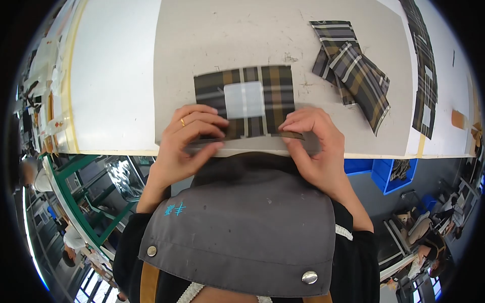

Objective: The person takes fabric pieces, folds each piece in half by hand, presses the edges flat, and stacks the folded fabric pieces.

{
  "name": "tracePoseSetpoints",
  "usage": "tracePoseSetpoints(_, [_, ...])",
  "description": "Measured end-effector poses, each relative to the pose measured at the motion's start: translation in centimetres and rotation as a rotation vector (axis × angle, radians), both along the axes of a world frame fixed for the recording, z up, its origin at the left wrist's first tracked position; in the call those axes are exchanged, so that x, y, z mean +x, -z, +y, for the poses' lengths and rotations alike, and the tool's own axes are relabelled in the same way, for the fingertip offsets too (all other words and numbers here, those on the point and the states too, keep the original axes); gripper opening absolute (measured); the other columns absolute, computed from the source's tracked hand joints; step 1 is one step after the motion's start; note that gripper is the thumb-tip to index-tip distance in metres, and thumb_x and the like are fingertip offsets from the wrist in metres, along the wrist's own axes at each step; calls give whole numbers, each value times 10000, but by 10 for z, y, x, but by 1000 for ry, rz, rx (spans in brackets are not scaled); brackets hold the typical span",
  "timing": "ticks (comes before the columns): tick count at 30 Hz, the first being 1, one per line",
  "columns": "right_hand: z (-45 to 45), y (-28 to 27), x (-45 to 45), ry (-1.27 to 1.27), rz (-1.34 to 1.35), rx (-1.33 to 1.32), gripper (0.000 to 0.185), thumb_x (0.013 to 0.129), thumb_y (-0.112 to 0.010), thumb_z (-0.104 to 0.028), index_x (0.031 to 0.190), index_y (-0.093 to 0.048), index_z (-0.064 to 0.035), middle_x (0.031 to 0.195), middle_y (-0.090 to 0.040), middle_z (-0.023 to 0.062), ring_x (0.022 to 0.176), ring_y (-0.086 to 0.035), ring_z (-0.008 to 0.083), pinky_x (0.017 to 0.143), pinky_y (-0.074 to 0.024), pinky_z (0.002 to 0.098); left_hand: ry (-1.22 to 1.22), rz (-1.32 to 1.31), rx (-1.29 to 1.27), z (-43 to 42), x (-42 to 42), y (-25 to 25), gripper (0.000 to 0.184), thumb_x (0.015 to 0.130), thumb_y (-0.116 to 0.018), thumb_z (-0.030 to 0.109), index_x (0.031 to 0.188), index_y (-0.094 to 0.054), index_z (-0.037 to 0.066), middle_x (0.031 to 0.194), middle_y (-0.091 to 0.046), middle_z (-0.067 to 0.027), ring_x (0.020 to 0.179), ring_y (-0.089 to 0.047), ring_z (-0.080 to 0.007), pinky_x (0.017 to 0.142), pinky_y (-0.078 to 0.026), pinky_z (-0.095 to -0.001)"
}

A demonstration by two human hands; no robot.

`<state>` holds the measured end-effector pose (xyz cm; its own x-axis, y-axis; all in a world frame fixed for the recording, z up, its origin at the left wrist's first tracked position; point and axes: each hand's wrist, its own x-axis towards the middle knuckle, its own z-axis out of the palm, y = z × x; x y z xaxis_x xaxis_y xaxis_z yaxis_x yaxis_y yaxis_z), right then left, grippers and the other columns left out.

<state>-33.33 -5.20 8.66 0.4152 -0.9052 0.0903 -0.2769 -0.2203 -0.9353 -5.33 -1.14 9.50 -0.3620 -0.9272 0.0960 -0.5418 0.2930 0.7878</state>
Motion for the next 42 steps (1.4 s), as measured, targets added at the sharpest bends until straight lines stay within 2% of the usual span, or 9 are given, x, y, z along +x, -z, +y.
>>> tracePoseSetpoints(1, [2, -2, 1, 0, 2, 3, 211, 755, -677, 65, 926, -631, -50, 955, -688, 78, 977, -637, 235, 942, -468, 365, -53, 76, 20, -1, -1, -1, 168, 803, -780, 48, 954, -706, 42, 1041, -699, -79, 1040, -625, -250, 888, -468, -347])
tracePoseSetpoints(7, [-6, -9, 8, 113, 113, 56, 255, 820, -688, 41, 1071, -666, -2, 889, -616, 64, 855, -584, 165, 828, -466, 279, -349, 196, 123, -4, -11, 7, 168, 835, -758, 40, 956, -677, -43, 970, -687, -113, 771, -628, -218, 619, -472, -278])
tracePoseSetpoints(11, [-12, -9, 16, 144, 115, 71, 392, 859, -670, 41, 1243, -612, -15, 859, -597, 53, 769, -561, 120, 752, -468, 242, -421, 265, 206, -8, -12, 4, 161, 843, -757, 46, 954, -683, -44, 841, -637, -81, 649, -561, -172, 578, -446, -269])
tracePoseSetpoints(13, [-14, -8, 21, 206, 66, 119, 440, 869, -663, 46, 1296, -583, -25, 854, -597, 47, 748, -561, 105, 730, -469, 230, -438, 82, 196, -7, -9, 8, 222, 845, -760, 42, 1047, -683, -8, 758, -566, -40, 596, -496, -127, 537, -409, -244])
tracePoseSetpoints(16, [-19, -2, 25, 213, 61, 90, 450, 880, -657, 49, 1308, -543, -28, 840, -602, 34, 717, -568, 92, 695, -482, 222, -618, 227, 265, -6, -20, 1, 340, 842, -767, 36, 1163, -655, 41, 738, -545, -24, 575, -477, -106, 516, -384, -230])
tracePoseSetpoints(19, [-22, 1, 25, 242, 78, 85, 315, 883, -666, 42, 1184, -598, -21, 821, -605, 23, 714, -578, 86, 655, -487, 227, -650, 275, 172, -3, -20, 8, 444, 838, -770, 27, 1250, -612, 78, 734, -545, -27, 566, -474, -106, 502, -379, -225])
tracePoseSetpoints(24, [-28, -3, 27, 154, 271, 37, 158, 867, -679, 46, 1004, -667, -33, 811, -601, 37, 672, -580, 104, 595, -467, 230, -594, 103, 128, -3, -15, 10, 328, 840, -757, 8, 1151, -671, 67, 742, -584, -39, 576, -522, -113, 501, -428, -240])
tracePoseSetpoints(28, [-29, -7, 29, 148, 288, 62, 193, 864, -668, 56, 1028, -681, -45, 813, -597, 47, 660, -584, 123, 593, -471, 238, -555, 16, 101, -4, -16, 5, 235, 837, -747, -11, 1061, -716, 55, 769, -627, -50, 595, -573, -116, 518, -484, -242])
tracePoseSetpoints(42, [-32, -10, 28, 86, 303, 61, 235, 882, -643, 41, 1086, -698, -60, 849, -615, 65, 664, -590, 146, 601, -493, 258, -542, -20, 61, -3, -16, 4, 263, 834, -744, -23, 1089, -736, 42, 804, -670, -64, 613, -632, -111, 538, -512, -228])
